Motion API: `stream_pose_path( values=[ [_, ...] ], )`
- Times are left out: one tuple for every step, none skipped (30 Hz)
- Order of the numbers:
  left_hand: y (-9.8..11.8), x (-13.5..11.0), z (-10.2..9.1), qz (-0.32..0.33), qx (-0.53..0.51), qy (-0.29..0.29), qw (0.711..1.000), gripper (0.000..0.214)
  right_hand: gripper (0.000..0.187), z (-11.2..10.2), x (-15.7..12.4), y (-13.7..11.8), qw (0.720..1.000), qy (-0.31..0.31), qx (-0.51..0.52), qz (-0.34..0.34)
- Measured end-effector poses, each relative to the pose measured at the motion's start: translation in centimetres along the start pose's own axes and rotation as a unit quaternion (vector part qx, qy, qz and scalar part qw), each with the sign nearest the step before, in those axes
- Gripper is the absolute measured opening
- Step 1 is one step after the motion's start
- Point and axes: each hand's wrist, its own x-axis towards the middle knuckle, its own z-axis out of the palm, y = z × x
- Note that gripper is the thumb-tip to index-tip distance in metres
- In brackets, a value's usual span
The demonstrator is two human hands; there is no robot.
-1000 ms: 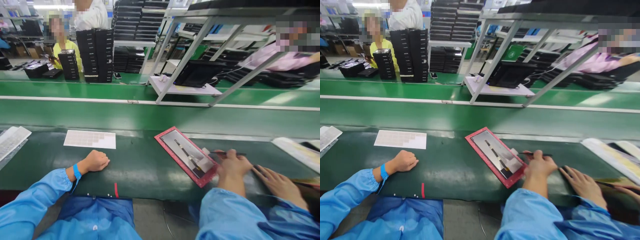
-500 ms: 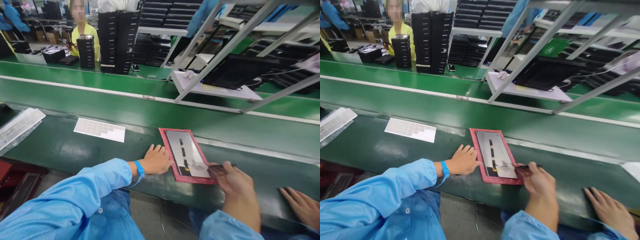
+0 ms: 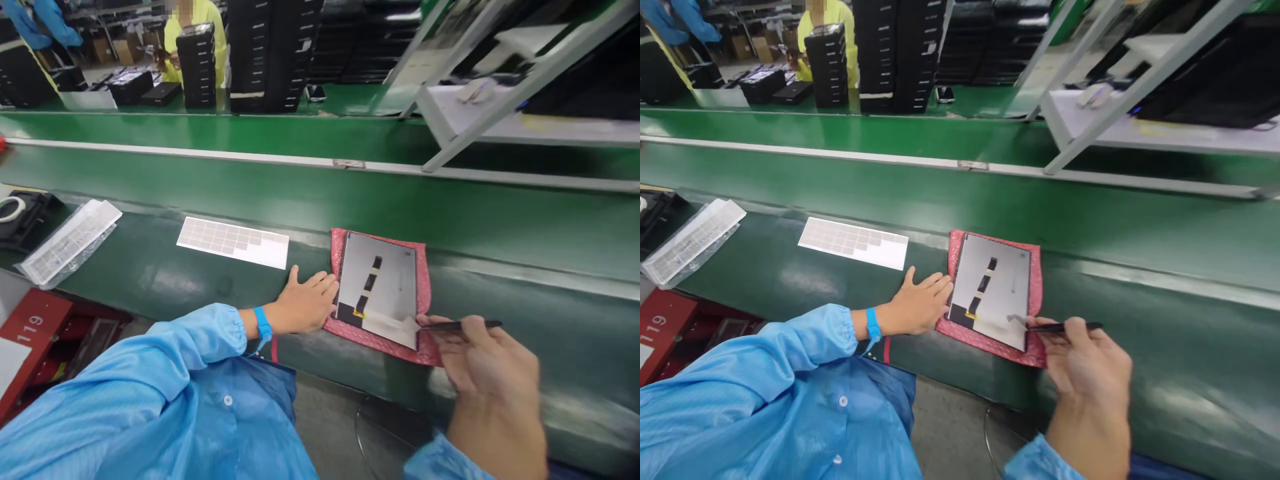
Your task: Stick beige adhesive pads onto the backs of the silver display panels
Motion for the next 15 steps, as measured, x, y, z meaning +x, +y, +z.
stream_pose_path(
  values=[
    [-0.8,-1.0,-0.2,-0.007,0.007,-0.003,1.0,0.055,0.019,0.5,-1.0,0.4,1.0,-0.01,-0.007,0.018],
    [-1.5,-2.0,-0.4,-0.014,0.013,-0.005,1.0,0.054,0.018,1.1,-2.0,0.9,0.999,-0.019,-0.012,0.03],
    [-2.1,-2.8,-0.6,-0.021,0.019,-0.006,1.0,0.054,0.018,1.6,-2.9,1.2,0.999,-0.028,-0.015,0.037],
    [-2.6,-3.5,-0.8,-0.027,0.024,-0.008,0.999,0.054,0.018,2.1,-3.6,1.4,0.998,-0.035,-0.016,0.04],
    [-3.0,-4.0,-1.0,-0.033,0.027,-0.009,0.999,0.054,0.018,2.5,-4.2,1.5,0.998,-0.042,-0.018,0.042],
    [-3.3,-4.3,-1.1,-0.037,0.029,-0.01,0.999,0.054,0.018,2.9,-4.7,1.5,0.998,-0.047,-0.022,0.042],
    [-3.5,-4.5,-1.2,-0.039,0.029,-0.011,0.999,0.055,0.019,3.2,-5.1,1.3,0.998,-0.046,-0.029,0.037],
    [-3.6,-4.6,-1.2,-0.04,0.027,-0.012,0.999,0.056,0.019,3.4,-5.4,0.9,0.998,-0.04,-0.039,0.025],
    [-3.6,-4.7,-1.2,-0.04,0.025,-0.01,0.999,0.056,0.02,3.6,-5.7,0.5,0.998,-0.03,-0.05,0.001],
    [-3.5,-4.7,-1.2,-0.039,0.025,-0.006,0.999,0.056,0.021,3.7,-5.9,0.0,0.997,-0.02,-0.063,-0.033],
    [-3.3,-4.7,-1.2,-0.038,0.025,0.0,0.999,0.056,0.023,3.8,-6.1,-0.5,0.995,-0.017,-0.073,-0.072],
    [-3.1,-4.7,-1.2,-0.038,0.027,0.008,0.999,0.056,0.023,4.0,-6.3,-0.9,0.991,-0.025,-0.079,-0.107],
    [-2.9,-4.7,-1.2,-0.038,0.03,0.016,0.999,0.055,0.023,4.1,-6.5,-1.0,0.987,-0.044,-0.081,-0.135],
    [-2.7,-4.8,-1.3,-0.04,0.032,0.024,0.998,0.054,0.023,4.2,-6.6,-1.0,0.983,-0.069,-0.08,-0.151],
    [-2.5,-5.0,-1.3,-0.042,0.034,0.028,0.998,0.054,0.023,4.4,-6.7,-0.8,0.98,-0.093,-0.081,-0.154]
  ],
)
